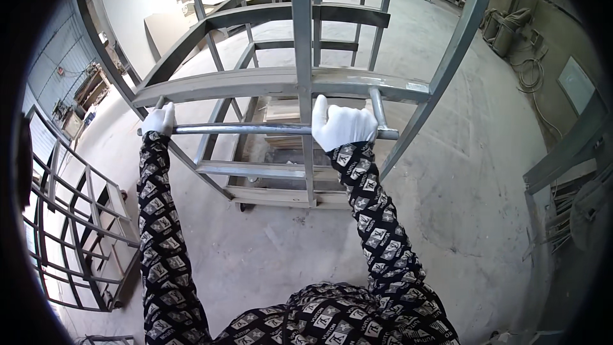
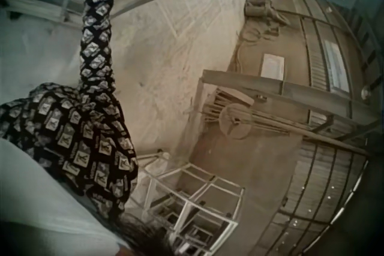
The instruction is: Pushing a large wheeled metal rack through a factory production area.
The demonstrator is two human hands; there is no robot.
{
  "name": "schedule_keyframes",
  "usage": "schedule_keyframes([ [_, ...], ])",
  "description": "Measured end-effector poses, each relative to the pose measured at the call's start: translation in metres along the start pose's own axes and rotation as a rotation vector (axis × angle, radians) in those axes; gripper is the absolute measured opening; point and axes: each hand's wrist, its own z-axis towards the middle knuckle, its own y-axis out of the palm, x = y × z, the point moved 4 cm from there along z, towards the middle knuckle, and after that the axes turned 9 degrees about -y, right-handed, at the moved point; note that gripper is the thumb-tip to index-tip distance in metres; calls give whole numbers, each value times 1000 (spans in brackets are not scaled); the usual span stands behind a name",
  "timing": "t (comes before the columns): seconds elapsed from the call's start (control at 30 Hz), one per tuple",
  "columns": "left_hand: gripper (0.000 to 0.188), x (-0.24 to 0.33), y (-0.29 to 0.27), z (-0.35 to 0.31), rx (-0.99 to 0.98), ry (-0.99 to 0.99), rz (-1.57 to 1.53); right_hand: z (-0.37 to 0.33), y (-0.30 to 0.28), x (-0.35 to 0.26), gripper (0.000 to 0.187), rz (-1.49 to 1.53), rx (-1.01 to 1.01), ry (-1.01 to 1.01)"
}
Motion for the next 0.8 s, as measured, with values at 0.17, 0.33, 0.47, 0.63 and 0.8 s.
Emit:
schedule_keyframes([
  [0.17, 59, 21, -19, -19, 74, 123, -93, -6, 9, 12, 51, -188, -111, 101],
  [0.33, 55, 19, -32, -25, 151, 399, -240, -3, 17, 4, 54, -330, -112, 260],
  [0.47, 41, 13, -34, -36, 227, 609, -328, -5, 4, 0, 56, -385, -166, 379],
  [0.63, 34, -3, -42, -33, 288, 673, -464, -5, -1, -14, 56, -353, -193, 447],
  [0.8, 33, -2, -37, -43, 331, 687, -436, -14, -2, -13, 55, -358, -222, 449],
])
